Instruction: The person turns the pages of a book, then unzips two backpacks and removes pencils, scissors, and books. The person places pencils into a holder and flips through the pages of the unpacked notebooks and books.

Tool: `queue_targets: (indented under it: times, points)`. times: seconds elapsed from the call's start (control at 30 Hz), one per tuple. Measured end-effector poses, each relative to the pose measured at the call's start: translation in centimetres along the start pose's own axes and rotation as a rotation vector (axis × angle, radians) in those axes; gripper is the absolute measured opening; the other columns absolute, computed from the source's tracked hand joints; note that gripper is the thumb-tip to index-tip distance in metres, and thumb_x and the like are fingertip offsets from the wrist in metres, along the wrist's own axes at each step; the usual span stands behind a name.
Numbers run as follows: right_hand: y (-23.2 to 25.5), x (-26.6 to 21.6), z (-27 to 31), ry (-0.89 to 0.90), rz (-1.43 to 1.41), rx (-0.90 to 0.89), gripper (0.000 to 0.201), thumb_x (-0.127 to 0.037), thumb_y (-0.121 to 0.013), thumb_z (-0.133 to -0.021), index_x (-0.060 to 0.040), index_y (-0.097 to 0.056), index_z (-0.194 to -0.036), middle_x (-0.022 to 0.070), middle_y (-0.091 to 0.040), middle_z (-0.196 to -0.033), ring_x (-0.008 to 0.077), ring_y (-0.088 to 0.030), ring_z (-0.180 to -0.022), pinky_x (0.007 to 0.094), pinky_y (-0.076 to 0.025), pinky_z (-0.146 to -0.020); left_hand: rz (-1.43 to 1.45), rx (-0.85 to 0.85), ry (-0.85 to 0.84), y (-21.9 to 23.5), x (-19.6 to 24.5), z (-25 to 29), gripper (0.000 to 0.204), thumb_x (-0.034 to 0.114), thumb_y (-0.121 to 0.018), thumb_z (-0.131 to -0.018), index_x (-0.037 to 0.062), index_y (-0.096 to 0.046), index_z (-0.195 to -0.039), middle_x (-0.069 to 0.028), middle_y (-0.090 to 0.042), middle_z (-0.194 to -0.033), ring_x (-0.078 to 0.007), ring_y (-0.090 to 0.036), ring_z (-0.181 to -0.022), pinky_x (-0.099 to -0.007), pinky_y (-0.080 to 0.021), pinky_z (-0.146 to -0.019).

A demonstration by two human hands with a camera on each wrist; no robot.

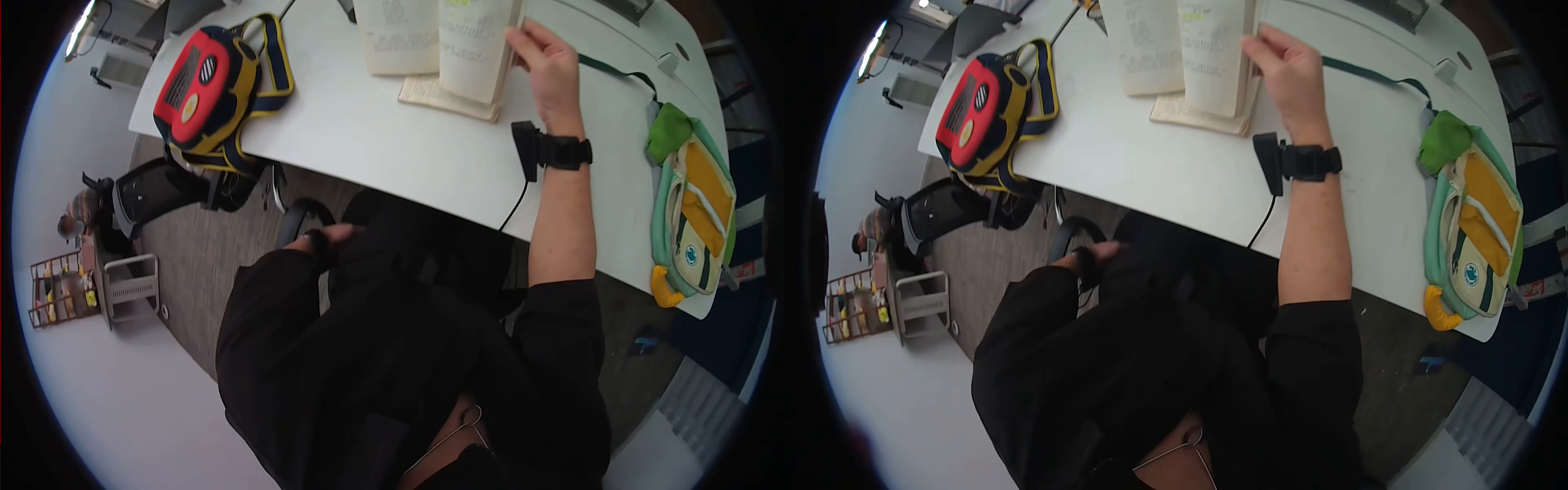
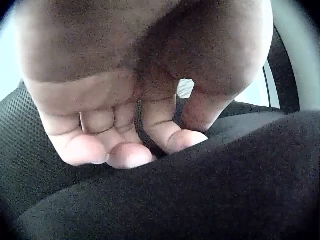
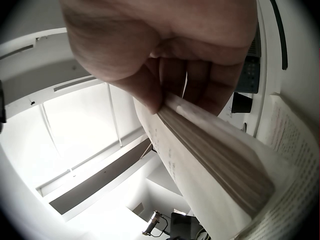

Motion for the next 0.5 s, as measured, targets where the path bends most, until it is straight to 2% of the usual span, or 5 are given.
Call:
queue_targets:
  times: [0.07, 0.13, 0.4, 0.43, 0.5]
  points:
    - [0.0, -0.3, 0.0, 0.029, -0.048, -0.006, 0.02, -0.009, -0.066, -0.088, 0.0026, -0.068, -0.105, 0.0048, -0.069, -0.089, 0.0107, -0.062, -0.077, 0.0259, -0.05, -0.071, 0.002, -0.021, 0.003, -0.4, -0.2, -0.4, 0.041, 0.032, -0.05, -0.095, 0.0028, -0.059, -0.122, -0.0106, -0.066, -0.117, -0.0222, -0.065, -0.099, -0.0352, -0.051, -0.09]
    - [-0.7, -1.6, 0.3, -0.022, -0.03, -0.006, 0.021, -0.009, -0.061, -0.09, 0.0039, -0.067, -0.106, 0.0055, -0.068, -0.09, 0.0108, -0.063, -0.076, 0.0236, -0.051, -0.07, 0.114, -0.135, 0.036, -0.9, -1.4, -1.7, 0.043, 0.032, -0.049, -0.096, 0.0022, -0.057, -0.125, -0.0108, -0.065, -0.119, -0.022, -0.063, -0.103, -0.036, -0.047, -0.096]
    - [-0.7, -1.5, 0.3, -0.064, -0.04, 0.057, 0.023, -0.01, -0.057, -0.092, 0.0058, -0.065, -0.107, 0.0049, -0.067, -0.088, 0.0098, -0.061, -0.072, 0.0225, -0.05, -0.068, 0.105, -0.195, -0.052, 1.2, -3.9, -3.6, 0.049, 0.037, -0.052, -0.096, 0.001, -0.053, -0.131, -0.012, -0.06, -0.126, -0.0244, -0.06, -0.111, -0.0378, -0.046, -0.099]
    - [3.2, 2.1, -1.4, -0.026, -0.144, -0.017, 0.021, -0.007, -0.062, -0.091, 0.0025, -0.065, -0.11, 0.0062, -0.067, -0.1, 0.014, -0.062, -0.09, 0.029, -0.049, -0.083, 0.099, -0.239, -0.089, 1.1, -3.8, -4.0, 0.05, 0.037, -0.052, -0.096, 0.0011, -0.053, -0.131, -0.0124, -0.059, -0.127, -0.0246, -0.059, -0.112, -0.0381, -0.046, -0.099]
    - [3.5, 2.1, -1.5, -0.039, -0.144, 0.004, 0.022, -0.006, -0.062, -0.091, 0.0032, -0.064, -0.111, 0.0071, -0.067, -0.102, 0.0155, -0.062, -0.093, 0.0308, -0.048, -0.086, 0.122, -0.242, -0.084, 0.3, -3.5, -3.4, 0.047, 0.035, -0.052, -0.096, 0.0012, -0.054, -0.129, -0.0116, -0.06, -0.125, -0.0233, -0.06, -0.111, -0.0369, -0.046, -0.098]
Point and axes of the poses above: each hand's wrist, its own z-axis away from the middle knuckle, its own y-axis out of the back of the hand, x = y × z, the point moved 6 cm from there along -z, towards the middle knuckle
